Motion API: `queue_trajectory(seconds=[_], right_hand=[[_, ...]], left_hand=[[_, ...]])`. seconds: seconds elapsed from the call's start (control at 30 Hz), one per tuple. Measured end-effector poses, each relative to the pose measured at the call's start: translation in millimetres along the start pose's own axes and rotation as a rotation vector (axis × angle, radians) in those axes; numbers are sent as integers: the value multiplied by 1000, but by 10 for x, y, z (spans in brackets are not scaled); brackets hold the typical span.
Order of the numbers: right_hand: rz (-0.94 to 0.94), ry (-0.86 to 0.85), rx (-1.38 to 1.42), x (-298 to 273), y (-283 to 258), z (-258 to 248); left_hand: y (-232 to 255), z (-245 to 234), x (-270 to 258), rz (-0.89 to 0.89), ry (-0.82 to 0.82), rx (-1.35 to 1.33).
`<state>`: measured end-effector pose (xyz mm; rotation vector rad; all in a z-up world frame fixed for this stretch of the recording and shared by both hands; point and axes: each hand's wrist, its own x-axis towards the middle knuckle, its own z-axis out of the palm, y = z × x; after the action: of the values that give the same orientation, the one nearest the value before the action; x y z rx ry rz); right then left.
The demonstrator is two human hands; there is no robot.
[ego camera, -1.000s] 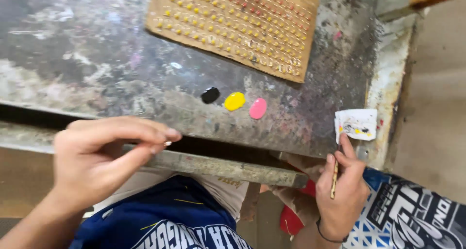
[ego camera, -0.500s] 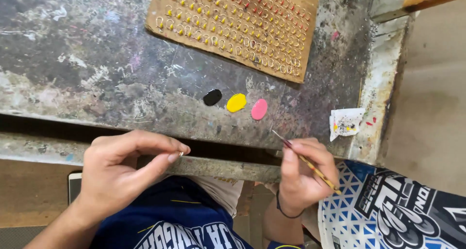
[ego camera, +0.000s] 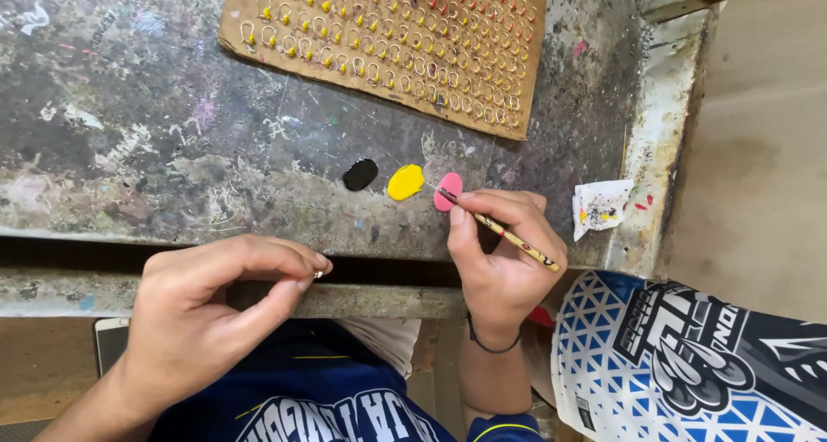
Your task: The person is using a fine-tipped brush to apply different colors of paint to small jewelry components at a workbench.
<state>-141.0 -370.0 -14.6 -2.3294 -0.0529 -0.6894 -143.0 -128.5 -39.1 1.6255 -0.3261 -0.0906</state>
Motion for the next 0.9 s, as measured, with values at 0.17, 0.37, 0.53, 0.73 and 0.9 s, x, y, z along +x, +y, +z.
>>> queue_trajectory(seconds=[0.17,0.37,0.53,0.73,0.9], right_hand=[[11,-21,-20,7,-15,12],[23,-11,-15,-12,-8,23],[30,3,3,-27,2,34],[91,84,101,-123,68,24],[-84,214,446,-509,69,44]], left_hand=[[4,0,18,19,-2,15],[-25,-5,7,8,-8,14],[-33,-11,4,1,3,-4],[-62,-19,-26,-22,2,-51],[-55,-40,-40,-9,24,-127]])
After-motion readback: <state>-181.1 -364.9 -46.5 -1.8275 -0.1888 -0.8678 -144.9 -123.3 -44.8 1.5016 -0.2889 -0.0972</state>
